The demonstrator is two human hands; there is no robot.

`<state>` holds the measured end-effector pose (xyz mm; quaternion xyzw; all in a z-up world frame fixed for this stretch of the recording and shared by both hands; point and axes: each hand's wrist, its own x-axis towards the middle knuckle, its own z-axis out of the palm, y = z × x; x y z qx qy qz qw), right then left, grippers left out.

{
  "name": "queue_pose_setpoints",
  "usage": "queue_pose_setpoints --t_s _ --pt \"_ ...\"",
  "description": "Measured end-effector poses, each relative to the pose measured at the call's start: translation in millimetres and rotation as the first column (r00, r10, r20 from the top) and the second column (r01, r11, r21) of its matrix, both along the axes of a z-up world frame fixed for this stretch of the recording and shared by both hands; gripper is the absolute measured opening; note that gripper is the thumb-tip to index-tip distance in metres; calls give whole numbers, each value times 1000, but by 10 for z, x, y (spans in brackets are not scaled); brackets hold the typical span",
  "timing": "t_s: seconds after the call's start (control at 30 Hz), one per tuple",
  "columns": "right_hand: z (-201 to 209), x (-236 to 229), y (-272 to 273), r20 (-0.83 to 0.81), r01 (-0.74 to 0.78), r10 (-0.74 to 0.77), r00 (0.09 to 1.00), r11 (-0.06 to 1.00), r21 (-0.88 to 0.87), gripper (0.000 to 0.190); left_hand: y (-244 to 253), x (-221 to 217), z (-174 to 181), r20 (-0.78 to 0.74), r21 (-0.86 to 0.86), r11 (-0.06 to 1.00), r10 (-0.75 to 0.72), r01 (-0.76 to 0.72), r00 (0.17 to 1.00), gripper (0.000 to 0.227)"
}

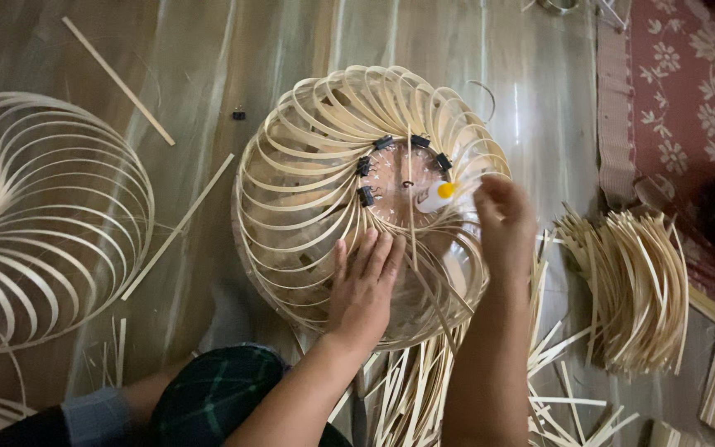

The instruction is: The person constructs a curved bamboo lamp frame by applying adhesive to wood strips and securing them into a circular structure using clips and a wooden jig.

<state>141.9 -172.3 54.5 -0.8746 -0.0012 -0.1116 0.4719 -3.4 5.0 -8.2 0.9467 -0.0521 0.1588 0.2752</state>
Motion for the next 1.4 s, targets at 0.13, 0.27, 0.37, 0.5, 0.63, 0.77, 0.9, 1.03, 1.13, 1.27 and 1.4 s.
queue_pose_setpoints --t_s 0.13,0.27,0.37,0.5,0.63,0.77,0.9,1.03,1.13,1.27,1.4 --pt "-62 344 -5 5 -135 135 991 990 -35 28 5 -1 16 -5 6 1000 1 -1 1000 66" --pt "-198 632 72 -48 -242 237 970 959 -147 43 -11 4 28 -18 -8 1000 -1 1 1000 66" --pt "-238 721 144 19 -245 260 965 930 -275 34 -5 14 28 -28 -22 1000 -10 10 1000 66" --pt "-275 693 191 119 -216 265 957 923 -318 25 -10 24 34 -13 13 1000 16 -16 1000 65" --pt "-347 727 111 67 -87 83 994 994 62 17 -9 16 43 -74 5 1000 -6 6 997 65" --pt "-265 578 -221 72 29 -63 995 917 398 18 -5 12 47 -34 -25 1000 -1 0 999 64" --pt "-80 -170 -392 59 64 -89 994 942 331 18 -21 15 57 -11 -86 996 15 -16 1000 58" --pt "-4 -757 -54 -20 -145 147 989 984 99 8 -21 14 -7 -7 -34 999 29 -29 1000 62" --pt "29 -719 369 88 -288 319 944 923 -257 12 -38 -24 -13 -12 -51 999 10 -11 1000 57" --pt "149 -572 772 82 -271 317 945 898 -346 14 -18 27 7 -5 15 1000 20 -20 1000 59" --pt "193 -524 909 63 -308 357 932 871 -382 15 -31 -5 4 2 -22 999 28 -28 1000 57"
